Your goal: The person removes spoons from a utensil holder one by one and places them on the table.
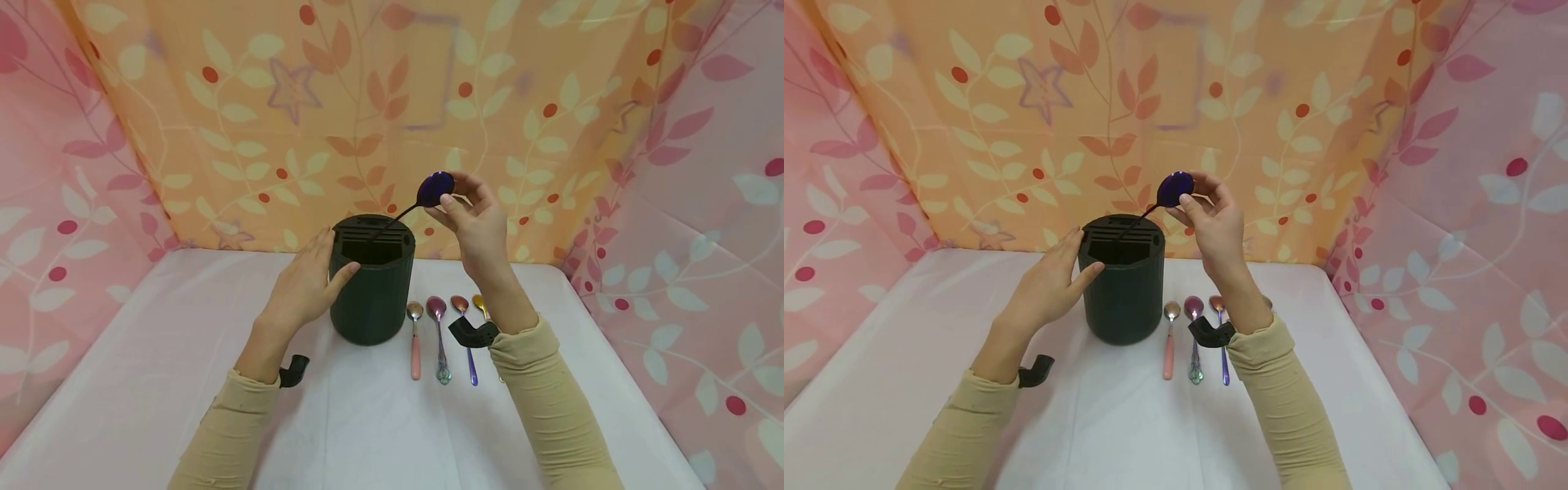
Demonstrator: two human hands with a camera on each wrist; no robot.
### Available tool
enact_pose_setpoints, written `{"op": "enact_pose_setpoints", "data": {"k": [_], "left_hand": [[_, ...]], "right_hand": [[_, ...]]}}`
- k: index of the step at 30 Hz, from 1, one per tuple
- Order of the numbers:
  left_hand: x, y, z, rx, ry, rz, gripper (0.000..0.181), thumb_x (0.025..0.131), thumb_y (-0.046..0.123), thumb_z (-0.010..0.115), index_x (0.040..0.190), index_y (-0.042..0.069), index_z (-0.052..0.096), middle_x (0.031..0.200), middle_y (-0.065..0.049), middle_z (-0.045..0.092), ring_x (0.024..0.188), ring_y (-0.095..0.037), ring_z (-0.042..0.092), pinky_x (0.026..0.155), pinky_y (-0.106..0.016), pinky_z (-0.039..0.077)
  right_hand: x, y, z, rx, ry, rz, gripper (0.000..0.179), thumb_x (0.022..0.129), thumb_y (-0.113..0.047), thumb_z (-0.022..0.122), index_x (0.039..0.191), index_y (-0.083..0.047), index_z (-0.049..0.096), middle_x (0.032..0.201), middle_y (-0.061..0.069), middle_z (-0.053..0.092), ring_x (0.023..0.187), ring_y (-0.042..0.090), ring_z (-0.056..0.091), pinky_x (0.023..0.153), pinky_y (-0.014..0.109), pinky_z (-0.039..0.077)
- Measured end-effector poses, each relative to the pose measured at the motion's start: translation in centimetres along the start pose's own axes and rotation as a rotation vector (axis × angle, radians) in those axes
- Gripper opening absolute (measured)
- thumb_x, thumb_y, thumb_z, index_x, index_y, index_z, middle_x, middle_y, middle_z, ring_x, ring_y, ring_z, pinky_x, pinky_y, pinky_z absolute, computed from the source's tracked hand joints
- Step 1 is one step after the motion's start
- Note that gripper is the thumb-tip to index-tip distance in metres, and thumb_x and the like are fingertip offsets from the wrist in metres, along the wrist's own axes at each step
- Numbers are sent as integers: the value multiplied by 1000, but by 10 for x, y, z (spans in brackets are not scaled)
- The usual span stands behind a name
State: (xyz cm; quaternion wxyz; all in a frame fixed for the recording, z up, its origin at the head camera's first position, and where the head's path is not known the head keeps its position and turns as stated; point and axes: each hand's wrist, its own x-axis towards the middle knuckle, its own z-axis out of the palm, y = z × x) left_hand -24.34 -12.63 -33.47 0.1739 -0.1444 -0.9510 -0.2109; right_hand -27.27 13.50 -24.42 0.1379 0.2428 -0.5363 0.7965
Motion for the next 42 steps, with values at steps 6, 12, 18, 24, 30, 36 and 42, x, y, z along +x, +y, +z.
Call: {"op": "enact_pose_setpoints", "data": {"k": [6,12,18,24,30,36,42], "left_hand": [[-1,-1,1,0,1,0,90,91,70,30,152,6,15,157,-10,16,144,-27,17,114,-48,21],[-1,-1,2,1,0,3,90,91,70,29,152,6,15,158,-10,16,144,-26,16,115,-48,21],[0,-1,1,2,7,14,90,91,69,30,152,5,15,157,-10,17,144,-26,17,115,-48,21],[0,-1,0,9,0,8,90,91,70,30,152,4,16,157,-11,17,144,-28,18,114,-49,22],[-1,-1,-2,30,-6,16,92,90,71,30,151,3,18,156,-12,19,144,-28,17,115,-48,20],[0,-1,-4,45,-12,27,92,90,71,29,151,2,19,156,-13,20,144,-27,16,116,-47,18],[0,0,-4,52,-19,23,93,90,72,28,151,2,18,156,-13,19,144,-27,16,116,-46,18]], "right_hand": [[1,-11,-14,98,59,-18,32,86,7,62,118,2,55,111,18,51,105,32,61,84,39,53],[4,-23,-37,183,108,-72,35,85,7,64,119,3,55,110,18,51,102,32,62,84,39,53],[3,-34,-59,222,146,-135,34,84,10,64,116,6,54,107,19,53,95,31,64,83,41,52],[-4,-46,-85,216,221,-146,37,81,12,66,116,6,55,105,19,53,92,31,64,81,40,53],[-15,-51,-116,113,260,-132,37,80,13,65,116,9,55,105,18,53,92,29,64,79,40,52],[-28,-50,-152,-74,302,-46,42,81,10,67,121,10,55,109,17,55,94,24,64,78,35,53],[-34,-46,-187,-272,301,49,44,83,5,68,125,10,55,107,12,59,86,16,66,75,25,55]]}}
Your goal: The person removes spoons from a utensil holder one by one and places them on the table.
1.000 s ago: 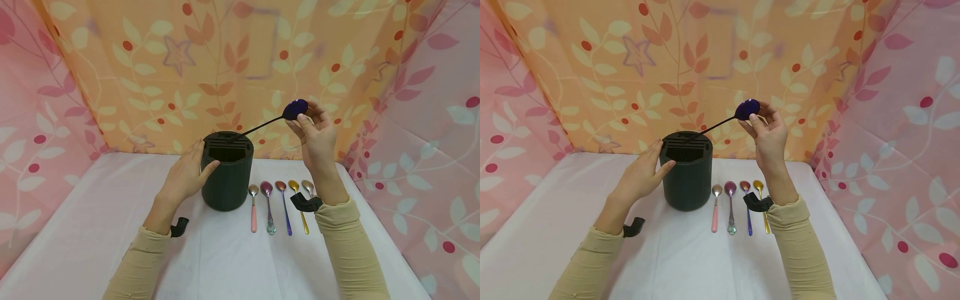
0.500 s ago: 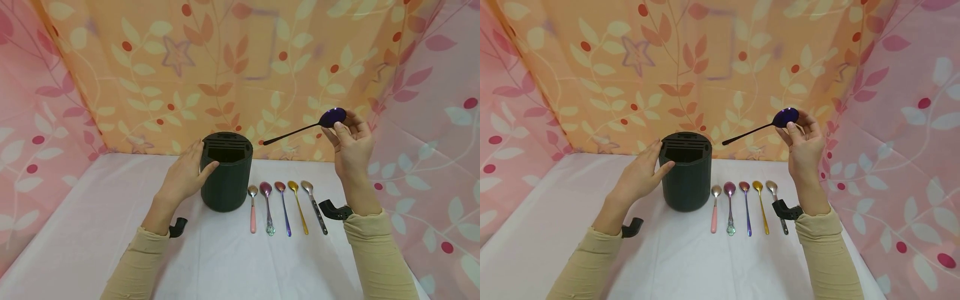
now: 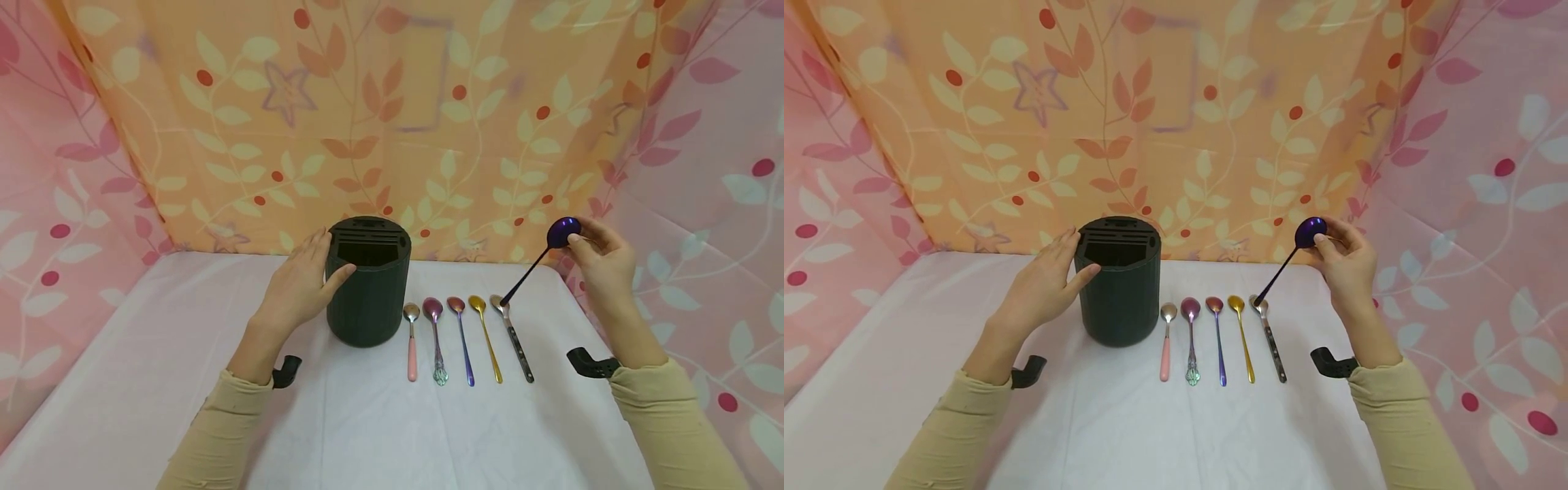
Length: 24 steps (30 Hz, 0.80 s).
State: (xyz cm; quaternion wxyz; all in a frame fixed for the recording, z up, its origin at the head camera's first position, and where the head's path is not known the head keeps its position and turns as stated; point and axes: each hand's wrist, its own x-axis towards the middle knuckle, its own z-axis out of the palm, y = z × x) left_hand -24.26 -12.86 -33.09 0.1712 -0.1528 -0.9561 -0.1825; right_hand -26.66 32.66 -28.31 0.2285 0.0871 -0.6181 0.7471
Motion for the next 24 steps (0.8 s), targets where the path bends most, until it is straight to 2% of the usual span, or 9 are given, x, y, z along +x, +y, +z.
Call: {"op": "enact_pose_setpoints", "data": {"k": [4,9,12,16,24], "left_hand": [[0,0,0,1,-3,-4,93,90,72,28,151,2,18,156,-13,19,144,-27,16,116,-46,18],[1,0,1,-5,0,-9,92,90,71,29,151,3,18,156,-13,19,145,-26,16,116,-47,19],[1,0,1,-5,2,-6,92,90,71,29,151,2,18,156,-13,19,145,-26,16,116,-47,18],[1,0,2,-6,1,0,91,91,70,29,151,3,18,157,-13,19,145,-26,16,116,-47,18],[1,0,2,-4,-3,-9,91,91,71,28,151,4,17,157,-12,18,145,-26,15,116,-46,19]], "right_hand": [[5,10,-15,-167,-7,60,44,86,-1,67,127,7,55,103,5,62,83,8,67,72,19,54],[13,24,-36,-392,-83,199,47,90,-10,65,133,3,51,103,-2,60,80,3,67,71,15,53],[18,37,-48,-549,-167,270,47,94,-15,59,137,0,48,118,8,57,81,1,66,73,14,53],[23,59,-60,-669,-257,334,46,98,-17,51,140,1,44,136,25,44,84,-1,64,78,16,52],[30,97,-69,-683,-351,417,42,100,-11,46,139,5,43,138,28,37,87,4,59,78,14,52]]}}
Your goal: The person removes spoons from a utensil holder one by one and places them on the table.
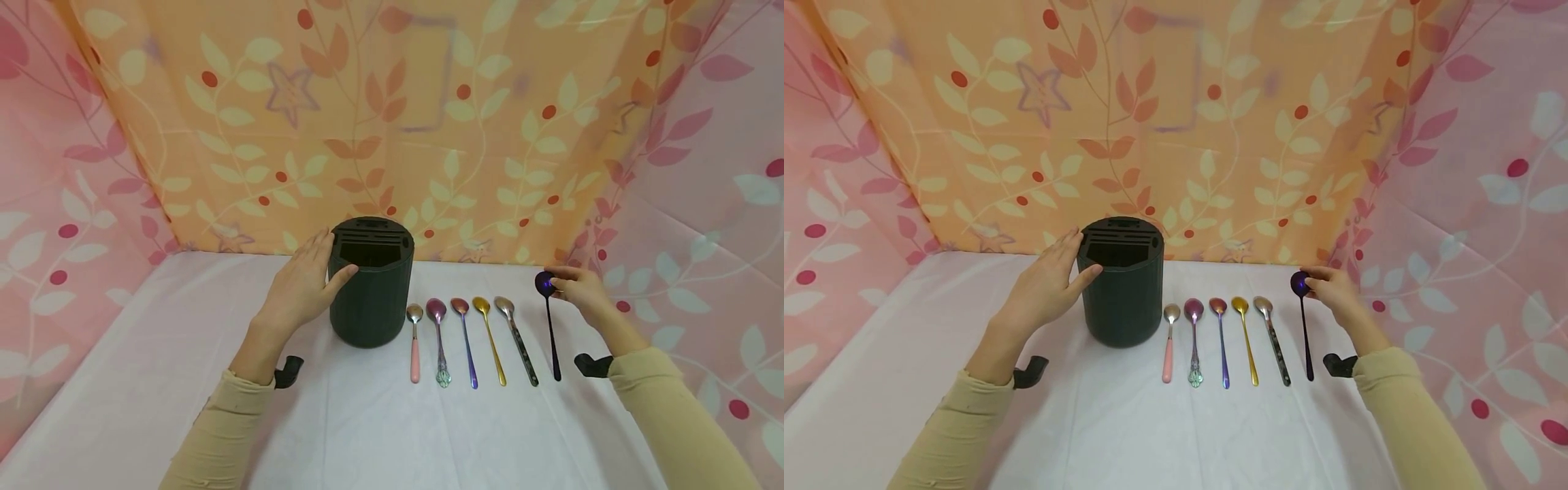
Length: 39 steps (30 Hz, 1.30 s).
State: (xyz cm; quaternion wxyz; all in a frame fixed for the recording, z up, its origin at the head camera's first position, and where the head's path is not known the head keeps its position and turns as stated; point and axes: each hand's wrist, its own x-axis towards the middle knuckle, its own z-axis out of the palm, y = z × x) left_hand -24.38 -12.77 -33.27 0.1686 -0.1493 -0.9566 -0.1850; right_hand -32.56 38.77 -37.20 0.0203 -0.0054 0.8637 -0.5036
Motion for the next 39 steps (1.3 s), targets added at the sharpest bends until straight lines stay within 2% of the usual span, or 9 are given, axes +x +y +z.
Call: {"op": "enact_pose_setpoints", "data": {"k": [5,11,17,21,33,39], "left_hand": [[-1,0,1,1,-3,1,92,90,71,29,151,3,18,157,-12,18,145,-27,16,115,-47,19],[-1,1,2,0,-2,-1,92,90,71,29,151,4,18,157,-12,19,145,-25,15,115,-47,20],[-1,1,3,6,-2,-4,92,90,71,28,151,3,19,156,-12,20,145,-25,16,115,-47,21],[-1,1,4,0,-1,2,92,90,71,29,151,2,19,156,-12,20,144,-26,17,115,-47,21],[0,1,2,17,7,-5,92,90,72,27,151,4,18,157,-11,19,144,-26,17,114,-47,22],[1,0,1,10,9,3,92,90,71,27,151,3,18,157,-11,18,144,-26,17,114,-48,22]], "right_hand": [[8,15,11,34,-31,48,43,100,-11,44,140,5,41,138,31,37,93,8,57,82,15,51],[17,37,21,58,2,96,44,101,-15,46,139,7,42,135,31,41,90,8,58,86,21,51],[23,58,31,66,32,128,46,99,-19,50,137,7,44,132,29,44,83,8,57,75,18,54],[23,66,36,69,41,147,46,100,-20,50,136,7,45,131,29,44,79,6,56,73,18,54],[26,71,42,122,75,126,44,98,-14,51,134,10,46,130,31,44,71,2,59,70,18,55],[31,79,42,7,124,91,41,97,-17,54,129,10,52,124,32,52,69,0,60,66,18,55]]}}
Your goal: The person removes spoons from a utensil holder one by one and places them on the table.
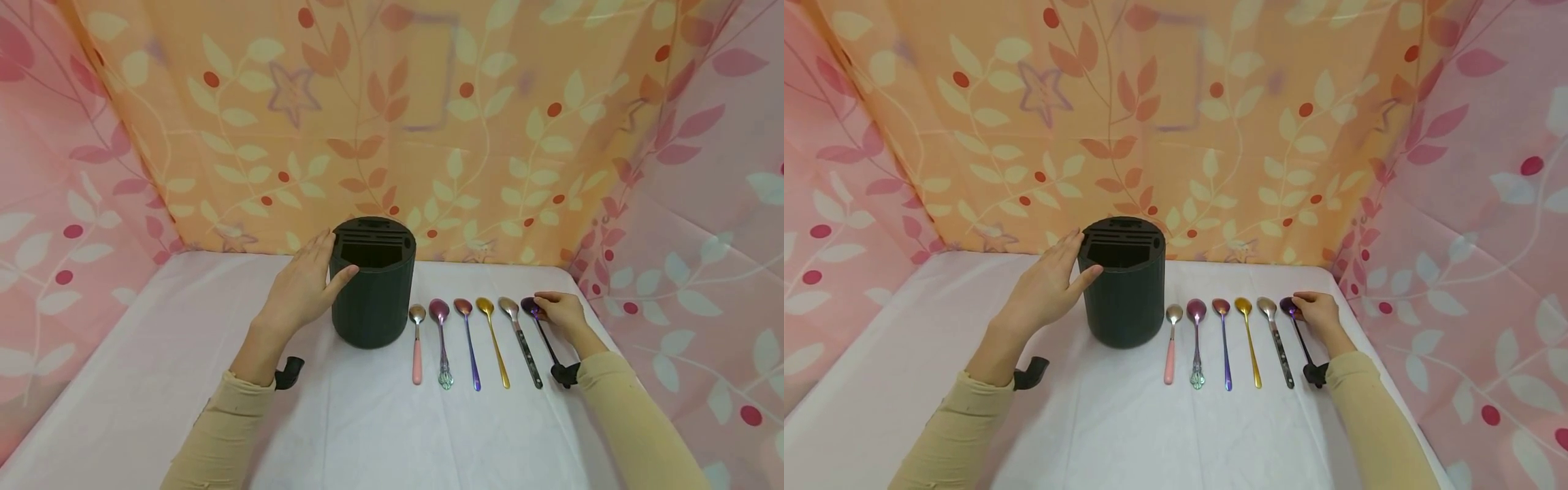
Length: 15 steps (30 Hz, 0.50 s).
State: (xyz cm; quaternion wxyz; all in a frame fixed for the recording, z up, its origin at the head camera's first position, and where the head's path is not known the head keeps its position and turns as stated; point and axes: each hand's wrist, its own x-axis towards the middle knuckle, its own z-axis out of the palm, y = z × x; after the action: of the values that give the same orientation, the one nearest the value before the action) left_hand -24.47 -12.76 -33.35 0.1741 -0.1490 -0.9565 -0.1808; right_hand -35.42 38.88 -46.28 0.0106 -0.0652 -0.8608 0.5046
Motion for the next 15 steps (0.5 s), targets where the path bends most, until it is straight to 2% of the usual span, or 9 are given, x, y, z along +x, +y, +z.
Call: {"op": "enact_pose_setpoints", "data": {"k": [5,9,11,13,15], "left_hand": [[1,1,1,3,-2,7,92,90,71,27,151,3,17,157,-12,19,145,-26,16,115,-47,21],[3,1,1,-5,-5,7,91,91,70,29,151,3,16,157,-12,18,145,-26,16,115,-47,20],[3,0,2,-18,-7,-2,90,91,69,31,152,4,15,157,-12,17,145,-26,16,115,-47,21],[2,-1,2,-36,-10,-13,90,91,68,32,152,5,12,158,-11,15,145,-26,15,115,-48,21],[2,-3,3,-58,-6,-23,90,91,68,33,153,6,10,158,-10,14,145,-25,15,114,-48,22]], "right_hand": [[-4,2,-4,-124,57,-6,40,96,-21,57,124,7,58,116,30,59,67,3,62,63,18,55],[-7,-3,-4,-173,60,22,42,96,-24,56,124,7,57,113,28,60,69,7,63,61,17,54],[-8,-8,-4,-170,38,39,45,96,-26,54,127,8,55,116,29,59,76,13,65,67,21,56],[-10,-13,-3,-182,5,61,50,98,-30,51,132,7,50,122,28,56,88,21,64,79,30,56],[-12,-18,-3,-211,-26,68,56,99,-36,46,137,5,45,129,27,51,104,30,59,93,41,50]]}}
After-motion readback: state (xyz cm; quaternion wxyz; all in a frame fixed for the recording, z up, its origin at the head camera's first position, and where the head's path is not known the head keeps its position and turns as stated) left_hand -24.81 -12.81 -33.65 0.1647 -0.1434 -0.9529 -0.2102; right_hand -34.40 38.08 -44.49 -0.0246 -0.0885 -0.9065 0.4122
